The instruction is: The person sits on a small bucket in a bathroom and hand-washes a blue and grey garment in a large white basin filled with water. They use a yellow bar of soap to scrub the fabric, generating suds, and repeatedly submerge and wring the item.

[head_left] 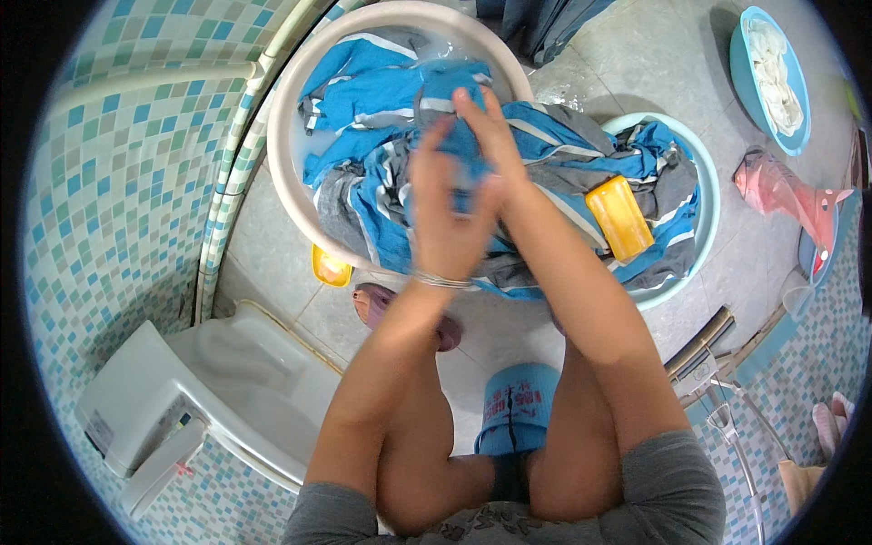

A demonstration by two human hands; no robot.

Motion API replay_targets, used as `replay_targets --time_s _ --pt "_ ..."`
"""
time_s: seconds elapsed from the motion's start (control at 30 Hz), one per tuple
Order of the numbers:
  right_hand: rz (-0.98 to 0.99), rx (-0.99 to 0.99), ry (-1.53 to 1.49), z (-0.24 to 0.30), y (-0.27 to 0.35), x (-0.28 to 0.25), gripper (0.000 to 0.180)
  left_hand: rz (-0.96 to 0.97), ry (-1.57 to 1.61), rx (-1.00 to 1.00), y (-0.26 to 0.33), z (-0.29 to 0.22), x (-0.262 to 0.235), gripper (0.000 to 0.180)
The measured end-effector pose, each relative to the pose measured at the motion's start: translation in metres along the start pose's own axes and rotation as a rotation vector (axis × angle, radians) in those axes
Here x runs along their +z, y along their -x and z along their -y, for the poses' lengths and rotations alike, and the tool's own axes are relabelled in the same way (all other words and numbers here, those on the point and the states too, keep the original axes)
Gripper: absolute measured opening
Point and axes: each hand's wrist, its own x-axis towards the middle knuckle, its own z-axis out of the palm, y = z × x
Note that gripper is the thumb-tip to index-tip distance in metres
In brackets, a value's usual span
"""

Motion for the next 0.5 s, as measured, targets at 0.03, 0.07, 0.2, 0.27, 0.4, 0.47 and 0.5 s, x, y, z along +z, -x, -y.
replay_targets --time_s 0.03,0.07,0.2,0.27,0.4,0.47,0.5 --pt "-0.01 -0.027 0.106 -0.015 -0.002 -0.004 0.038 -0.042 -0.045 0.08 0.003 -0.003 0.014 0.032" --pt "-0.008 0.019 0.081 -0.018 0.002 0.0 0.037 -0.172 -0.128 0.106 -0.01 0.008 0.025 0.028" --pt "-0.04 0.07 0.104 -0.02 0.015 0.004 0.034 -0.277 0.095 -0.47 -0.043 0.051 0.015 0.021" --pt "-0.165 0.144 -0.032 0.0 0.011 0.007 0.03 -0.324 0.192 -0.208 -0.035 0.031 0.025 0.02" --pt "0.054 0.296 0.087 -0.005 -0.007 -0.015 0.024 -0.116 -0.133 0.199 0.0 0.014 0.029 0.02" --pt "-0.278 0.201 0.194 0.001 0.033 0.026 0.014 -0.147 -0.105 -0.309 -0.034 0.045 0.006 0.028" --pt "-0.112 0.188 0.241 -0.006 0.035 0.017 0.015 -0.055 -0.082 -0.602 -0.05 0.053 -0.002 0.024"
